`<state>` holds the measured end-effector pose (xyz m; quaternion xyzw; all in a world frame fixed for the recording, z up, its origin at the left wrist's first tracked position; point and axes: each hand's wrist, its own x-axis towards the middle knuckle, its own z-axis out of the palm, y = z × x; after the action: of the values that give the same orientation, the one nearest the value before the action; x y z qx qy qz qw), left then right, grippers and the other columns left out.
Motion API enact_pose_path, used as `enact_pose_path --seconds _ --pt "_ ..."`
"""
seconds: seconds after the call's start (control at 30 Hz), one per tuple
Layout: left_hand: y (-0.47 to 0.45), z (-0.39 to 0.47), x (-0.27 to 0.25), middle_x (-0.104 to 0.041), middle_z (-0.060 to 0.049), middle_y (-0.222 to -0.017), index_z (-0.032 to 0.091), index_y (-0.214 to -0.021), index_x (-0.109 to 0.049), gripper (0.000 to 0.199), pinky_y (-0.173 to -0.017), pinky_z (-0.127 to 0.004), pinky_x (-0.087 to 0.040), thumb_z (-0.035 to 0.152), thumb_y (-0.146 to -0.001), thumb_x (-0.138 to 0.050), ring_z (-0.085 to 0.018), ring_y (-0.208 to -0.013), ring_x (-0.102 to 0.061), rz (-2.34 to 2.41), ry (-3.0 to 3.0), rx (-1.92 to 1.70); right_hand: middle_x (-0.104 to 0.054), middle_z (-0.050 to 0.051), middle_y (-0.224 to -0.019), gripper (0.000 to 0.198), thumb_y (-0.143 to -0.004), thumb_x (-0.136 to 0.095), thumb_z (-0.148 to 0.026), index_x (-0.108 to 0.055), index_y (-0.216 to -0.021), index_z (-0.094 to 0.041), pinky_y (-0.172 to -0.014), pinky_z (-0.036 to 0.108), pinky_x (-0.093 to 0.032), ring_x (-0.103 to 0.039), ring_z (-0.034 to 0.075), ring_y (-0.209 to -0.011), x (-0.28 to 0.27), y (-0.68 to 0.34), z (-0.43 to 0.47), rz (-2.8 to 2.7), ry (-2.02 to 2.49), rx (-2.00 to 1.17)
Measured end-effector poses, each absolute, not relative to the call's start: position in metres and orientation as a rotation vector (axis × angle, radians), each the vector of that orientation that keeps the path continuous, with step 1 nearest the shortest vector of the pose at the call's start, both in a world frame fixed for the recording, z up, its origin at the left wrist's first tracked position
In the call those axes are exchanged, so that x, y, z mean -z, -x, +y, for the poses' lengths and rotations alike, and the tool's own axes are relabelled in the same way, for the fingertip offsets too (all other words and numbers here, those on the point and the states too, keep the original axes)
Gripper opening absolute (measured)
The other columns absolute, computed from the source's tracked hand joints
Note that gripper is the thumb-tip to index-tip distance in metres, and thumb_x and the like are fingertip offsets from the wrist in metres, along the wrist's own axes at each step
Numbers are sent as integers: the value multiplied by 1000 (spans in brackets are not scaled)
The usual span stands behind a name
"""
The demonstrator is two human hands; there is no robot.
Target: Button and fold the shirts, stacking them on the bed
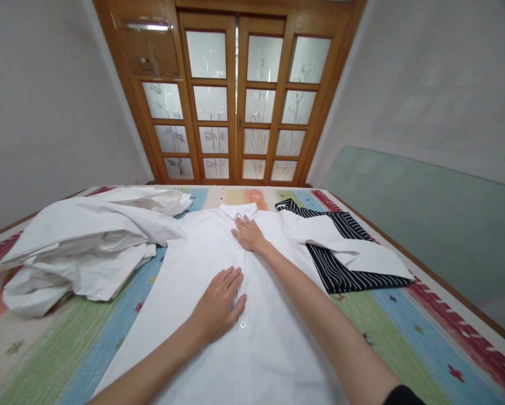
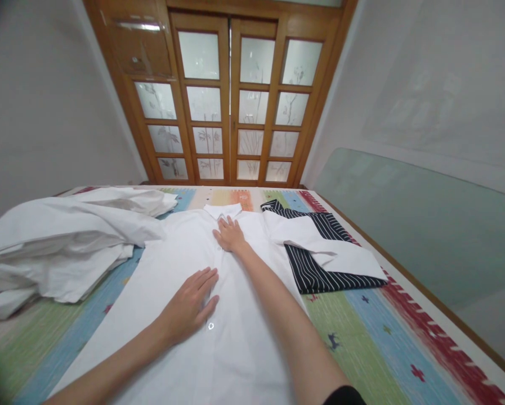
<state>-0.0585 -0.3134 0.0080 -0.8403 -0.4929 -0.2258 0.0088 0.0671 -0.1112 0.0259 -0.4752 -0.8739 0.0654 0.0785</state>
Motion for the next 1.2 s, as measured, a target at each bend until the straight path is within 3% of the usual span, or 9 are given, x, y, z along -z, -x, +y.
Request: enact_pose_path --seconds 0.4,0.57,0.93,1.2 --pt "58 -313 -8 -55 -14 -143 13 -136 -53 46 -111 -49 -43 32 -95 -47 -29 -135 -48 -1552 2630 654 -15 0 -164 59 -101 -17 -36 -25 -156 -17 -119 56 -9 -5 34 -151 -26 -60 -97 -2550 1575 -287" --pt "60 -312 -5 -51 -14 -147 16 -142 -48 49 -113 -50 -41 34 -97 -43 -29 -138 -44 -1521 2650 660 -9 -1 -165 62 -100 -15 -44 -21 -157 -20 -119 57 -7 -1 34 -151 -25 -60 -94 -2577 1597 -295" --pt "61 -311 -3 -49 -13 -148 17 -144 -46 50 -113 -49 -40 37 -98 -42 -28 -140 -42 -1512 2643 675 -6 5 -165 70 -99 -16 -54 -16 -158 -15 -120 50 -7 -3 31 -151 -21 -67 -103 -2643 1534 -257" --pt "61 -311 4 -45 -12 -151 18 -144 -45 52 -116 -50 -33 41 -99 -39 -28 -142 -38 -1540 2606 608 -10 15 -163 74 -100 -17 -52 -17 -156 -3 -121 44 -8 -6 28 -151 -18 -74 -121 -2662 1493 -224"
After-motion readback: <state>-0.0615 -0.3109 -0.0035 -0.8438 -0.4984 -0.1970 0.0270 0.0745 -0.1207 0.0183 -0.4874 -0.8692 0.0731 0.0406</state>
